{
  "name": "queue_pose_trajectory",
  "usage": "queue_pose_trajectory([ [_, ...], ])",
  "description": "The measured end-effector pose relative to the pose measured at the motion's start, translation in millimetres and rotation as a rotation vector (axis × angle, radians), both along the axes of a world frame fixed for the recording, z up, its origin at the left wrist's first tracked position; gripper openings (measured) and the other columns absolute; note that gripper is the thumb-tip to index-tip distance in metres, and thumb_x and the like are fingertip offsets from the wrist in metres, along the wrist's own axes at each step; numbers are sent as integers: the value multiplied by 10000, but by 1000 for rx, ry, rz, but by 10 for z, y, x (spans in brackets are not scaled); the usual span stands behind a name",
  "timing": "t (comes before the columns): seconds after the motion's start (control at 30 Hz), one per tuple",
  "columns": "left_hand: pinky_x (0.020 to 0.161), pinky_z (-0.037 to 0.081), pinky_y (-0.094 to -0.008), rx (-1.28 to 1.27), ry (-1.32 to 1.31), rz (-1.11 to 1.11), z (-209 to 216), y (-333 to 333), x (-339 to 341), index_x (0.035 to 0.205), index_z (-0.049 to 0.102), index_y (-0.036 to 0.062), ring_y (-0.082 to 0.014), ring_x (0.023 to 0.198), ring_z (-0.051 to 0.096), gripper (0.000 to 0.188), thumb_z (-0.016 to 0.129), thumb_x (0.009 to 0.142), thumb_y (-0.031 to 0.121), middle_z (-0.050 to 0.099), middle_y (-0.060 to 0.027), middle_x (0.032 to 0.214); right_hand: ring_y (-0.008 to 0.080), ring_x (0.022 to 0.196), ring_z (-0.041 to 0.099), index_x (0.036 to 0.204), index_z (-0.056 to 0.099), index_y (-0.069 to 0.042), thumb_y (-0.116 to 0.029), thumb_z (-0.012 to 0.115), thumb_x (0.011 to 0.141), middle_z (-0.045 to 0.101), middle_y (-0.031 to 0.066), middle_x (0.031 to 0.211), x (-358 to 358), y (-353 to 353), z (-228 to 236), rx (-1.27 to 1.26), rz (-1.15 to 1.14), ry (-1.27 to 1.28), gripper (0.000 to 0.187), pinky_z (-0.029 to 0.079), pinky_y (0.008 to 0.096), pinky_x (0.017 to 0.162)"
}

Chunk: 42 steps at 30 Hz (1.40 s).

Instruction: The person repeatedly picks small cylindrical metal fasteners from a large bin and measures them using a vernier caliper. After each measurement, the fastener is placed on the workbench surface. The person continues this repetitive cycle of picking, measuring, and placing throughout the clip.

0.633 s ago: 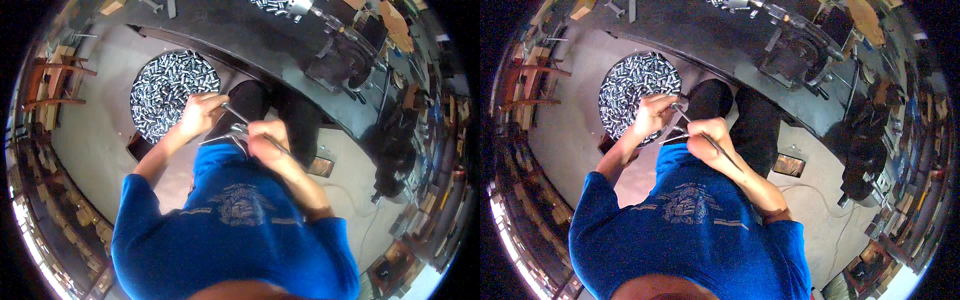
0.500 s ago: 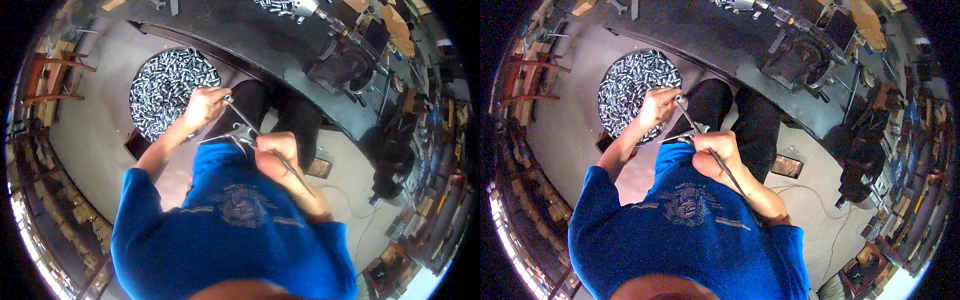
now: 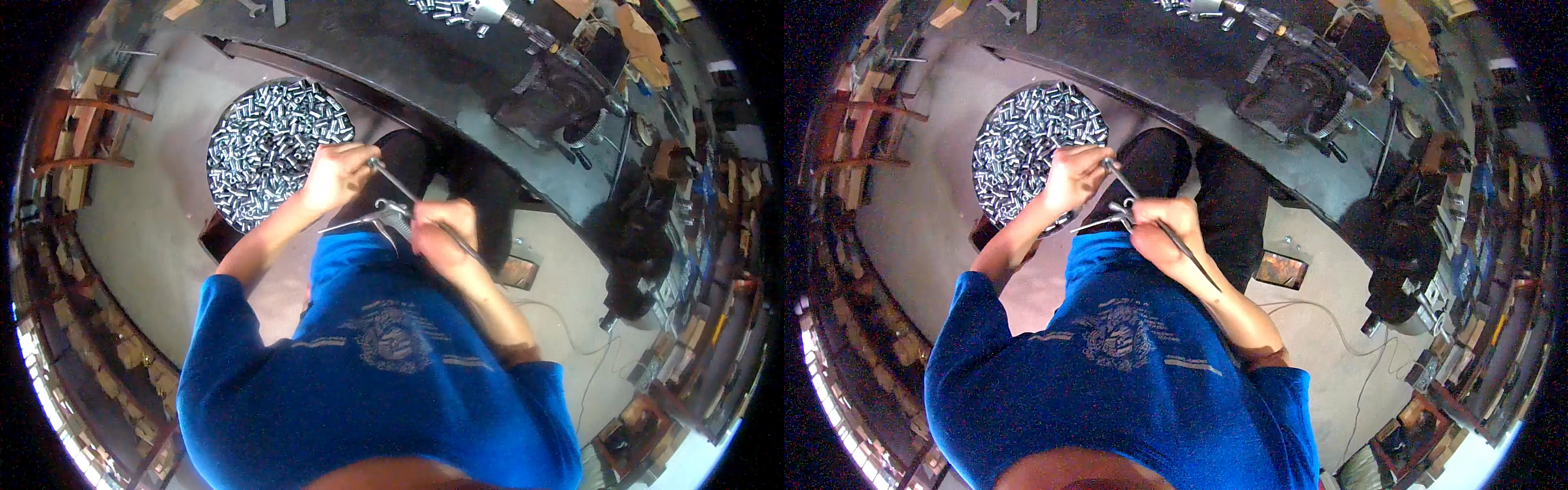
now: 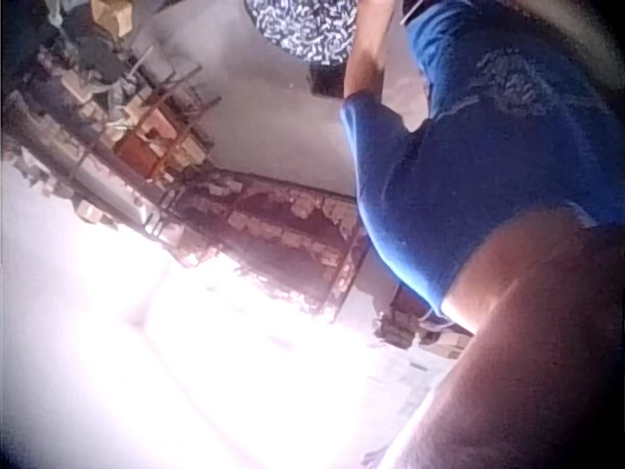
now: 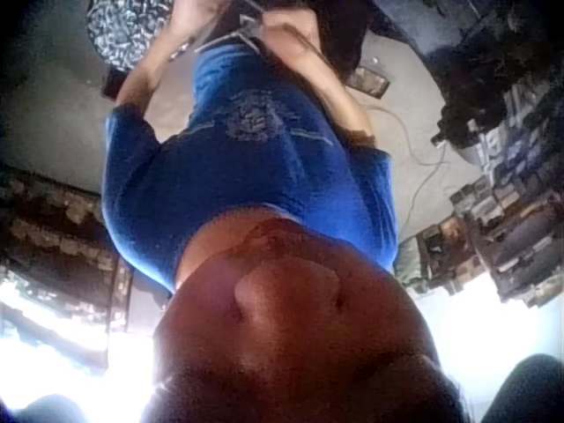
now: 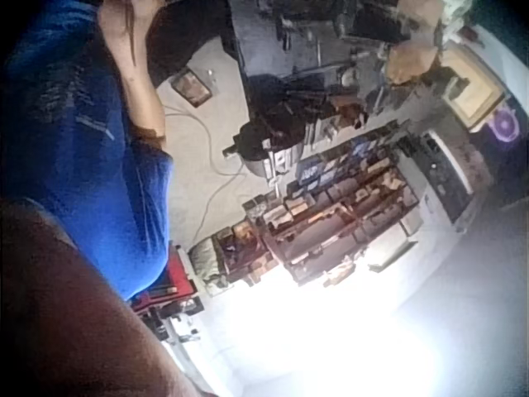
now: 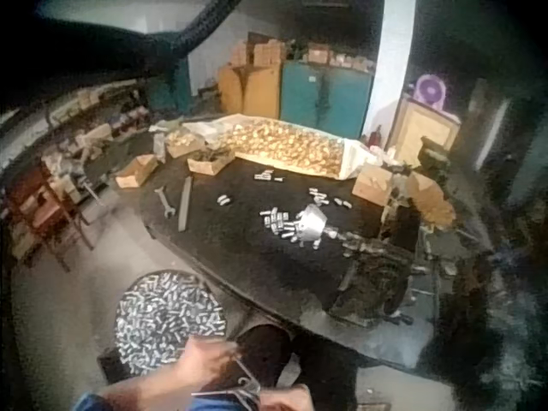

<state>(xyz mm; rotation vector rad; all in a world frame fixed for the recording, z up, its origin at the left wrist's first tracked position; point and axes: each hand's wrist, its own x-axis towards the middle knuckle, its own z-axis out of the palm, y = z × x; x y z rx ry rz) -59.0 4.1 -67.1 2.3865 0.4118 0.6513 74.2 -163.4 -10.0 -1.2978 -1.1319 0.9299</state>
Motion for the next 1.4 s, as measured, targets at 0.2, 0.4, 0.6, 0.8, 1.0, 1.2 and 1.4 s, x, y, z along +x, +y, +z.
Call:
queue_pose_trajectory([
  [0.2,545,470,-384,151,-20,-217,138,-173,168,941,598,18,-294,625,592,387,641,557,34,593,-108,690,84,435,437,518,433,-50,-109,523,698,436,11,461,84,154,-187,-33,41,69,211,306,246,405],
  [0.4,469,425,-336,51,-76,-89,36,15,115,887,615,18,-254,516,556,298,709,605,20,557,-102,611,53,436,348,493,386,-53,-97,526,666,356,7,438,136,-63,-14,-65,10,121,226,257,255,401],
  [0.6,514,448,-355,121,-37,-213,142,-167,228,883,624,20,-257,557,585,313,660,574,-14,588,-100,639,60,462,312,521,392,-36,-68,535,654,291,7,476,81,228,-209,-42,13,112,198,249,267,413],
  [0.8,536,464,-362,79,-9,-61,61,-17,127,867,622,47,-278,603,594,387,686,487,90,588,-106,653,56,479,289,511,337,-54,-139,548,674,236,-2,502,199,38,-21,-37,12,-21,280,222,279,425],
  [1.0,473,413,-365,142,-104,-125,182,-67,286,864,614,34,-267,507,542,287,681,586,66,543,-87,583,56,483,338,524,373,-51,-122,525,678,321,-14,486,213,150,-97,-55,10,75,227,246,263,430],
  [1.2,464,409,-238,-80,-170,444,546,452,225,904,651,10,-80,477,505,221,713,732,134,536,-65,536,122,416,440,492,338,-57,-104,556,666,427,53,461,319,-343,165,91,-175,253,283,314,240,395],
  [1.4,481,426,-226,6,-386,366,890,578,459,883,656,26,-80,465,510,207,729,700,89,549,-59,547,104,435,474,491,346,-43,18,509,632,469,49,477,128,-353,123,-70,-137,256,224,366,237,418],
])
